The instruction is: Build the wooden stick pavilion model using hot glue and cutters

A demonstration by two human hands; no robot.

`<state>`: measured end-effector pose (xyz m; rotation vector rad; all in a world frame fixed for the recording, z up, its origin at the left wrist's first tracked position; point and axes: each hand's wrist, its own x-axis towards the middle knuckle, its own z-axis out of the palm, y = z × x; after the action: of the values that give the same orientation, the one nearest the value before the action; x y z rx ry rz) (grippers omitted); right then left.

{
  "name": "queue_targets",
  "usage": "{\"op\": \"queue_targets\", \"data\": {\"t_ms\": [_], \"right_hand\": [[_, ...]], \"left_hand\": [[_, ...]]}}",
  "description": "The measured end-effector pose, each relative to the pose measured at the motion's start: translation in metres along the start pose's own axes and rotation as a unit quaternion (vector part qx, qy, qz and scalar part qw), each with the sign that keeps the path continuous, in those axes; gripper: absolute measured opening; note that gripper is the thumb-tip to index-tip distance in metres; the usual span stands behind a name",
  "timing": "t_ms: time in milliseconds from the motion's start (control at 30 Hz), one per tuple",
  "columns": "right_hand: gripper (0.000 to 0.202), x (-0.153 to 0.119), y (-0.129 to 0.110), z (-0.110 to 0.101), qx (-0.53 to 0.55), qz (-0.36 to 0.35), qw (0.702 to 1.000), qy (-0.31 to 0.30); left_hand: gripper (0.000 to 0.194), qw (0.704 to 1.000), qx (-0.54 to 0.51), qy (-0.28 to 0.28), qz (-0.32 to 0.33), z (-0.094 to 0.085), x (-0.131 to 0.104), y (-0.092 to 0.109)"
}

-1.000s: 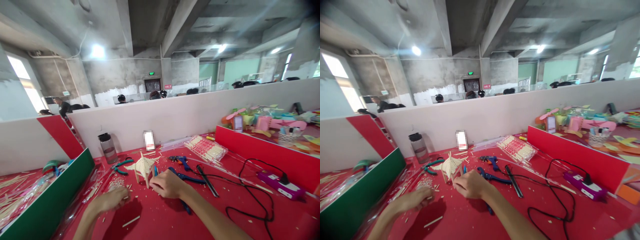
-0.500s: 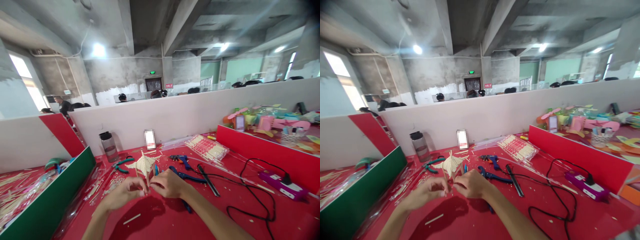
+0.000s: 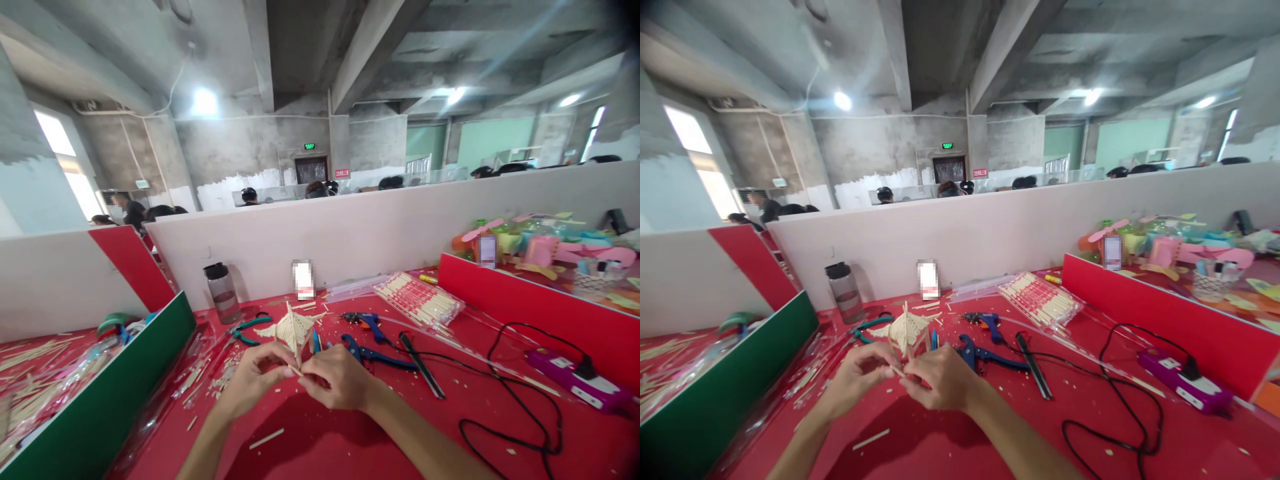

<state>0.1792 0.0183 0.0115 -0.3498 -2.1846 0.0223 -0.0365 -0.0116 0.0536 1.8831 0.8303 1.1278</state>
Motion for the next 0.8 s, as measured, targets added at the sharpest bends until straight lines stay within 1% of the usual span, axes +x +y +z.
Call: {"op": "queue_targets", "data": {"t_ms": [167,333,533,800], "right_hand": [[0.015,0.0024,-0.0004,-0.0038,-0.001,0.002,1.000,0.012],[0.015,0.0032,0.0000,-0.0046,0.004,0.002,1.000,0.022],[0.014,0.0015,0.0026,-0.0031,0.007,0.021,1.000,0.016],[0.017,-0.0002,0.0019,0.0000,-0.012,0.021,1.000,-0.011]], "left_hand": [[0.013,1.000,0.021,-0.008,0.008,-0.0034,-0.0013,-0.0003],[0.014,0.999,0.031,-0.009,0.000,-0.0028,0.0000,0.0043],[0.018,0.998,0.053,-0.008,-0.020,-0.0030,-0.0026,0.0028],[0.020,0.996,0.083,-0.035,0.000,0.0043,-0.0012,0.0058]]}}
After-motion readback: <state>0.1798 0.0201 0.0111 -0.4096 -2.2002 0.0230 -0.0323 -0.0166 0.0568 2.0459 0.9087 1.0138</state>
